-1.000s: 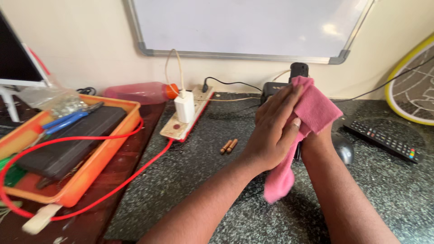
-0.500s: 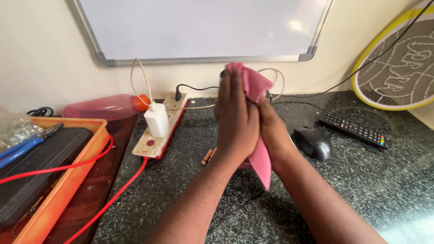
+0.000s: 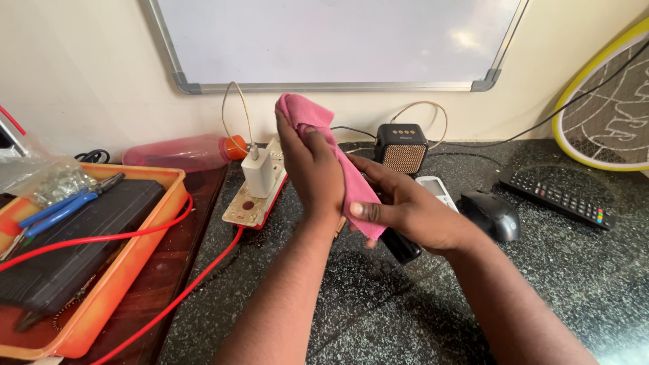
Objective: The person organizes a cluttered desk by plugging in a mosquito racket, a speaker, and a power adapter into a power strip. They then remove batteries from a remote control and wipe the remote with a pink cloth.
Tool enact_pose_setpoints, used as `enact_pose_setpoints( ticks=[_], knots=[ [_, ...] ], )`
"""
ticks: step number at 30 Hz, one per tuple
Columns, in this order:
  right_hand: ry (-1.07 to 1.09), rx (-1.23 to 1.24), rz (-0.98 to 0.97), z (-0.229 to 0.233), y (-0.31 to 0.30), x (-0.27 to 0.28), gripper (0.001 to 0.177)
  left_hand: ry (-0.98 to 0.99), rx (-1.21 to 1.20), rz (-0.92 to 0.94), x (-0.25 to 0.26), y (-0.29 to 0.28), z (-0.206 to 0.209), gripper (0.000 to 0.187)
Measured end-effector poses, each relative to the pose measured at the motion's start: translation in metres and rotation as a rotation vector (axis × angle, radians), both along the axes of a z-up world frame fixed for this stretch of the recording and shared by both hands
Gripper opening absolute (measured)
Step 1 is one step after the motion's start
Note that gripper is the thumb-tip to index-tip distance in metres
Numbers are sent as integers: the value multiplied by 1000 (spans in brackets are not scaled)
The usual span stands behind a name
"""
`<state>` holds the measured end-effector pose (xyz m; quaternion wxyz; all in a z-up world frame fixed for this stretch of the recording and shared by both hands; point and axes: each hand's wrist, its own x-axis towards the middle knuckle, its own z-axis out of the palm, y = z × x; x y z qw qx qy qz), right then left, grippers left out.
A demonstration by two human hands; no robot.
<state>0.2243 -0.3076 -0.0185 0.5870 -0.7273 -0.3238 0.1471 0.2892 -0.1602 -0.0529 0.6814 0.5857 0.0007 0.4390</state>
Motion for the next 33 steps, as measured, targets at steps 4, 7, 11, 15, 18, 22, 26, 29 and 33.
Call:
enact_pose_setpoints(
  ticks=[4, 7, 11, 15, 18, 22, 26, 29, 33],
  knots=[
    [-9, -26, -4, 13, -13, -5, 94, 56, -80, 33, 3, 11, 3, 52],
    [-16, 36, 24, 21, -26, -7, 92, 73, -240, -86, 3, 13, 3, 42],
    [-60, 299, -49, 22, -39, -4, 82, 34, -657, -582, -3, 12, -2, 29],
    [27, 267, -599, 16, -42, 14, 56, -229, -829, -857, -11, 4, 0, 34],
    [83, 247, -791, 8, -43, 26, 49, -328, -896, -1064, -20, -10, 4, 35],
    [137, 223, -704, 0, -40, 33, 38, -189, -737, -1041, -30, -27, 2, 37],
    [-10, 232, -676, -4, -23, 28, 42, 4, -619, -929, -27, -38, -14, 45],
    [-517, -234, -776, -15, -6, 16, 45, -150, -566, -1033, -8, -46, -27, 59],
    [-768, -233, -565, -28, 6, 10, 51, -133, -393, -785, 14, -40, -40, 62]
  ],
)
